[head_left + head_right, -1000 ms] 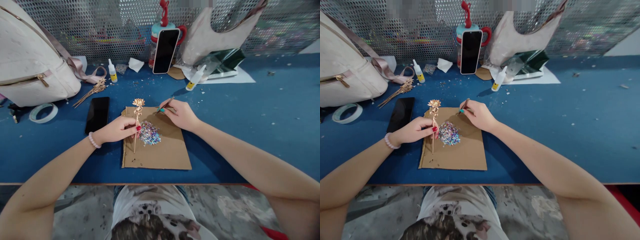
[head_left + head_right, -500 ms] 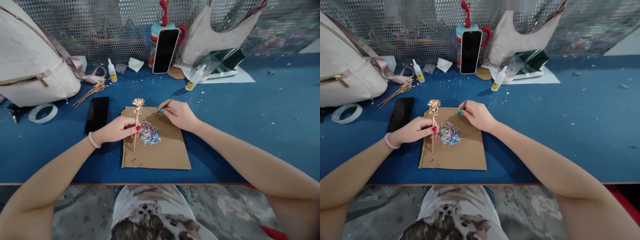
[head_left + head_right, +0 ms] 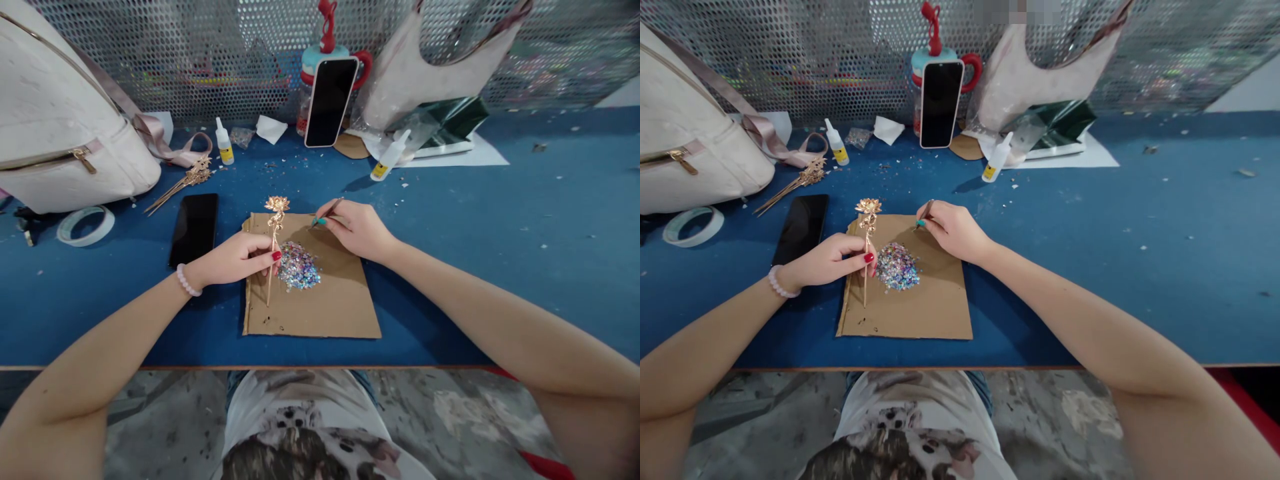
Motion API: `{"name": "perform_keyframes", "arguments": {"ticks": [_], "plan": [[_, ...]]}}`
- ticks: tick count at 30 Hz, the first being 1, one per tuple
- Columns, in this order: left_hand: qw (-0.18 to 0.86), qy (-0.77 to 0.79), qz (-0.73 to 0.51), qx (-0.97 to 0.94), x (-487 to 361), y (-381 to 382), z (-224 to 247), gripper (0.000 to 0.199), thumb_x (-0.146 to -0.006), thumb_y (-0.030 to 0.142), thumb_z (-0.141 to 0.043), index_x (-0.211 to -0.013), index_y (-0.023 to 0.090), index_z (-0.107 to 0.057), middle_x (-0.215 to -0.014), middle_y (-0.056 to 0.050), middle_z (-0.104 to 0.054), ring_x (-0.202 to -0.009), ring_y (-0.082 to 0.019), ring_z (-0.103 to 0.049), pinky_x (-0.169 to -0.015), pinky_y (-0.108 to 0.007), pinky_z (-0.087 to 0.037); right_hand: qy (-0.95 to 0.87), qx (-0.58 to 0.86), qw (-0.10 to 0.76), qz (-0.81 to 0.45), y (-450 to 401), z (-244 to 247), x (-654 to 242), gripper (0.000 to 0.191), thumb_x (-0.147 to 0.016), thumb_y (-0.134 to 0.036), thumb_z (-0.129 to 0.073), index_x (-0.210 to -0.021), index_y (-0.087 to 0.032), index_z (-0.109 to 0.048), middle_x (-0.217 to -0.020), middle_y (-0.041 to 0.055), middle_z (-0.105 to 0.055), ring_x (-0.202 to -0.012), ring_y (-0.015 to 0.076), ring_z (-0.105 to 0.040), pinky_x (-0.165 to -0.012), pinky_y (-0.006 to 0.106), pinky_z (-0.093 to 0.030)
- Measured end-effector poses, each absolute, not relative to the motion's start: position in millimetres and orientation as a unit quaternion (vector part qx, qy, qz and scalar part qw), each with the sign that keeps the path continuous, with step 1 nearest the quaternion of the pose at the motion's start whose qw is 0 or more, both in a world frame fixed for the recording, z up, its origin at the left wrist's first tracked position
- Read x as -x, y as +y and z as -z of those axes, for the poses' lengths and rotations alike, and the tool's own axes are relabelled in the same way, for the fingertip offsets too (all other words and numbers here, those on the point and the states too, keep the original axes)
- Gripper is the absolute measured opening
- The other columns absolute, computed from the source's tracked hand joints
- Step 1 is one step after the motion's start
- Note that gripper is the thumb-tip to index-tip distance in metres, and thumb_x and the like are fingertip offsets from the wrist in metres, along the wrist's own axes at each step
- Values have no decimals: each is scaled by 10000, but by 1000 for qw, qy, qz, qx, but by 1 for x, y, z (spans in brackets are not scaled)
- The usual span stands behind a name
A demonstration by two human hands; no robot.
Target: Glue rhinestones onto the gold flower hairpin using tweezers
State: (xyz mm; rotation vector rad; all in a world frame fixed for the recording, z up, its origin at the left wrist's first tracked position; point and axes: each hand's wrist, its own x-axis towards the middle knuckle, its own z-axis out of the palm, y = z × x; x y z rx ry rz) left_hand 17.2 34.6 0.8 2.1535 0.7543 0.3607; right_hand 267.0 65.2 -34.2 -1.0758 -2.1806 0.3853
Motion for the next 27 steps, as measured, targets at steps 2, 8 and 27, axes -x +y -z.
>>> {"name": "perform_keyframes", "arguments": {"ticks": [2, 8, 27], "plan": [[402, 300, -143, -853, -17, 34, -1, 267, -909, 261, -425, -736, 141, -588, -658, -2, -599, -600, -87, -554, -583, -195, -407, -839, 408, 327, -149, 65, 32, -266, 182, -813, -173, -403, -774, -206, -578, -886, 59, -662, -823, 194, -625, -756, 362, -496], [410, 301, -147, -848, -17, 34, -1, 264, -904, 258, -427, -732, 139, -588, -669, -7, -604, -599, -88, -551, -582, -200, -413, -857, 382, 316, -139, 66, 29, -265, 190, -817, -155, -386, -741, -194, -557, -898, 67, -663, -843, 191, -625, -756, 350, -498], [399, 297, -149, -855, -17, 36, 2, 274, -914, 267, -422, -737, 137, -586, -670, -4, -603, -600, -88, -562, -583, -197, -415, -858, 404, 285, -144, 65, 25, -259, 189, -808, -127, -402, -778, -181, -581, -899, 62, -667, -835, 185, -624, -755, 324, -494]]}}
